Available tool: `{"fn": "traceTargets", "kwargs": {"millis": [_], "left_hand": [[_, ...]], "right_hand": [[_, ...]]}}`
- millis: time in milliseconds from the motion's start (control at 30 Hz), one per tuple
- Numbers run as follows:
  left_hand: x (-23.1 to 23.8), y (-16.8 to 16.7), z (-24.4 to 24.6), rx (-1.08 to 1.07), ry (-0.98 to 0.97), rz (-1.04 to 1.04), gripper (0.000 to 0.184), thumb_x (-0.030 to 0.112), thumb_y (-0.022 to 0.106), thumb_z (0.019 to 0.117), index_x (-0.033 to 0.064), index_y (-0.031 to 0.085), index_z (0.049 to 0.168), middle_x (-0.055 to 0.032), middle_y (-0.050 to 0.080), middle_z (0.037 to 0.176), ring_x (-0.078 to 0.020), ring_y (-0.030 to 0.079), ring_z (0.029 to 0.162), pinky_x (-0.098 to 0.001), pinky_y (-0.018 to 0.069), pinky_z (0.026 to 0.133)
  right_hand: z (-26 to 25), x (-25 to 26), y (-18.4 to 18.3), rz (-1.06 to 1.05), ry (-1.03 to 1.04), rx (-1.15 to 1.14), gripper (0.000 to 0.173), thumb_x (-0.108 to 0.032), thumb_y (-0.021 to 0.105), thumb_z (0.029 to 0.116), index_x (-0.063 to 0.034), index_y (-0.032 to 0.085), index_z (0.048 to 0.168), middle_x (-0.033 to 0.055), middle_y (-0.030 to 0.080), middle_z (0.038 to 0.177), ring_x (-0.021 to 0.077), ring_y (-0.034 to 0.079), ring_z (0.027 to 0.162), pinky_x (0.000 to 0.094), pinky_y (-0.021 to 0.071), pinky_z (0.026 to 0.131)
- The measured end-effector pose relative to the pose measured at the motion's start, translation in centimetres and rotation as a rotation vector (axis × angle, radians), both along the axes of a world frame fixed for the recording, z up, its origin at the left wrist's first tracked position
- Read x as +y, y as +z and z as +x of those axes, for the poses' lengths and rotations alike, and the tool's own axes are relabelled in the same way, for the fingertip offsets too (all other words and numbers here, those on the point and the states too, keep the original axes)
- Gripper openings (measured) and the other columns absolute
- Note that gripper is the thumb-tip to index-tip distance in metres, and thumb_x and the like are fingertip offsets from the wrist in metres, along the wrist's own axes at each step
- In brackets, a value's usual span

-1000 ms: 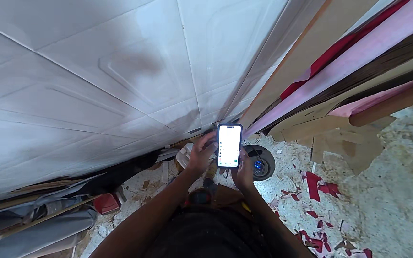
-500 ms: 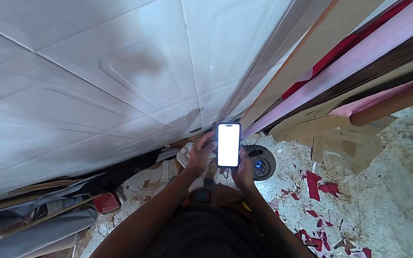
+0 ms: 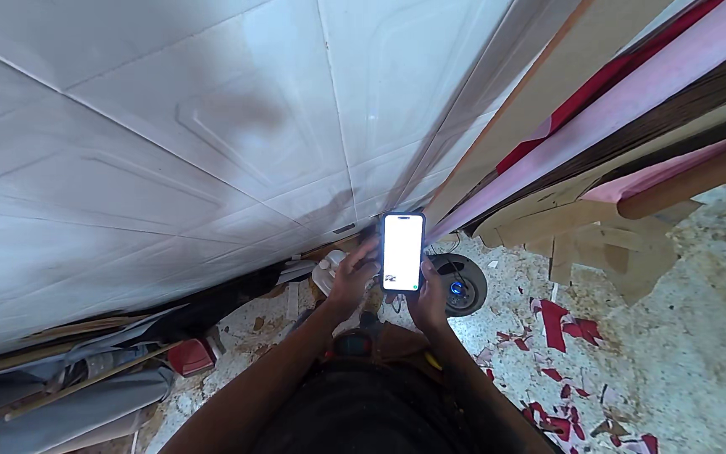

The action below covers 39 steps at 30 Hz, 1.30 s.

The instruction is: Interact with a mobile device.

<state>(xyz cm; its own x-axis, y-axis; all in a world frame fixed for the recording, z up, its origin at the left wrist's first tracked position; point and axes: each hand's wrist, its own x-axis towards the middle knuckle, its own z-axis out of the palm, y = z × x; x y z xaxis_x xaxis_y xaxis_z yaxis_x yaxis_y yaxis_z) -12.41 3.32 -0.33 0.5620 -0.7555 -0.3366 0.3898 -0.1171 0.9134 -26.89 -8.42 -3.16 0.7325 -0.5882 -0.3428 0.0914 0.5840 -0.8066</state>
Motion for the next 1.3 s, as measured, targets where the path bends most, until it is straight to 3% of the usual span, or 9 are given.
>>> {"fn": "traceTargets", "kwargs": {"millis": [133, 200, 333, 600, 667, 833, 1000, 1133, 1300], "left_hand": [[0.5, -0.1, -0.1, -0.046, -0.077, -0.033, 0.064, 0.002, 0.058, 0.0930, 0.0175, 0.048, 0.154, -0.0041, 0.045, 0.158, -0.0266, 0.056, 0.133, -0.0462, 0.0536, 0.104], [0.9, 1.0, -0.4, -0.078, -0.131, 0.025, 0.073, 0.003, 0.063, 0.0906, 0.0244, 0.043, 0.157, 0.0018, 0.041, 0.161, -0.0240, 0.054, 0.134, -0.0457, 0.0532, 0.103], [1.9, 1.4, -0.8, -0.067, -0.210, 0.028, 0.088, 0.007, 0.069, 0.0866, 0.0304, 0.031, 0.162, -0.0003, 0.046, 0.158, -0.0267, 0.058, 0.130, -0.0484, 0.0570, 0.098], [1.7, 1.1, -1.3, -0.129, -0.206, 0.021, 0.099, -0.001, 0.076, 0.0822, 0.0298, 0.028, 0.163, -0.0023, 0.052, 0.152, -0.0244, 0.064, 0.121, -0.0453, 0.0588, 0.096], [1.6, 1.1, -1.6, -0.165, -0.186, 0.042, 0.101, -0.002, 0.078, 0.0806, 0.0292, 0.028, 0.163, -0.0025, 0.055, 0.150, -0.0236, 0.065, 0.120, -0.0449, 0.0592, 0.096], [1.8, 0.8, -1.6, -0.159, -0.181, 0.043, 0.096, 0.002, 0.075, 0.0831, 0.0298, 0.029, 0.162, -0.0025, 0.057, 0.147, -0.0232, 0.066, 0.117, -0.0443, 0.0587, 0.095], [2.1, 1.0, -1.4, -0.115, -0.178, 0.055, 0.090, 0.006, 0.072, 0.0848, 0.0299, 0.031, 0.161, -0.0029, 0.060, 0.144, -0.0225, 0.067, 0.115, -0.0439, 0.0591, 0.093], [2.3, 1.1, -1.5, -0.100, -0.176, 0.056, 0.089, 0.005, 0.070, 0.0858, 0.0300, 0.031, 0.162, -0.0024, 0.058, 0.146, -0.0222, 0.066, 0.118, -0.0439, 0.0589, 0.094], [2.5, 0.9, -1.6, -0.140, -0.155, 0.041, 0.087, 0.005, 0.072, 0.0857, 0.0262, 0.033, 0.161, -0.0023, 0.056, 0.149, -0.0228, 0.064, 0.122, -0.0457, 0.0576, 0.098]], "right_hand": [[0.0, 0.0, -0.1, -0.010, 0.000, -0.013, 0.054, -0.053, 0.035, 0.1055, -0.0215, 0.049, 0.148, 0.0113, 0.067, 0.126, 0.0258, 0.072, 0.096, 0.0458, 0.0629, 0.066], [-0.1, 0.0, 0.0, -0.004, -0.012, -0.009, 0.054, -0.054, 0.036, 0.1054, -0.0213, 0.050, 0.146, 0.0110, 0.068, 0.124, 0.0253, 0.073, 0.095, 0.0451, 0.0630, 0.065], [-0.4, 0.2, 0.1, -0.010, -0.019, 0.013, 0.054, -0.054, 0.037, 0.1050, -0.0234, 0.051, 0.147, 0.0078, 0.068, 0.127, 0.0222, 0.071, 0.100, 0.0440, 0.0630, 0.072], [-0.5, 0.4, 0.2, -0.008, -0.017, 0.023, 0.053, -0.052, 0.035, 0.1059, -0.0238, 0.048, 0.150, 0.0073, 0.067, 0.129, 0.0206, 0.070, 0.105, 0.0434, 0.0625, 0.077], [-0.5, 0.4, 0.2, -0.004, -0.015, 0.031, 0.054, -0.051, 0.036, 0.1056, -0.0246, 0.047, 0.151, 0.0066, 0.066, 0.131, 0.0198, 0.069, 0.108, 0.0434, 0.0617, 0.081], [-0.5, 0.6, 0.1, -0.006, -0.003, 0.015, 0.054, -0.052, 0.036, 0.1055, -0.0219, 0.049, 0.148, 0.0106, 0.068, 0.124, 0.0238, 0.072, 0.094, 0.0433, 0.0628, 0.069], [-0.6, 0.8, 0.1, -0.011, 0.003, 0.029, 0.054, -0.049, 0.041, 0.1030, -0.0225, 0.048, 0.150, 0.0081, 0.066, 0.131, 0.0217, 0.069, 0.109, 0.0451, 0.0611, 0.082], [-0.6, 1.0, 0.4, -0.010, 0.005, 0.024, 0.049, -0.037, 0.040, 0.1023, -0.0220, 0.050, 0.148, 0.0075, 0.066, 0.129, 0.0203, 0.068, 0.108, 0.0438, 0.0612, 0.081], [-0.6, 1.1, 0.6, -0.037, 0.014, 0.034, 0.048, -0.034, 0.042, 0.1010, -0.0206, 0.051, 0.146, 0.0092, 0.067, 0.125, 0.0213, 0.070, 0.103, 0.0437, 0.0617, 0.079]]}}
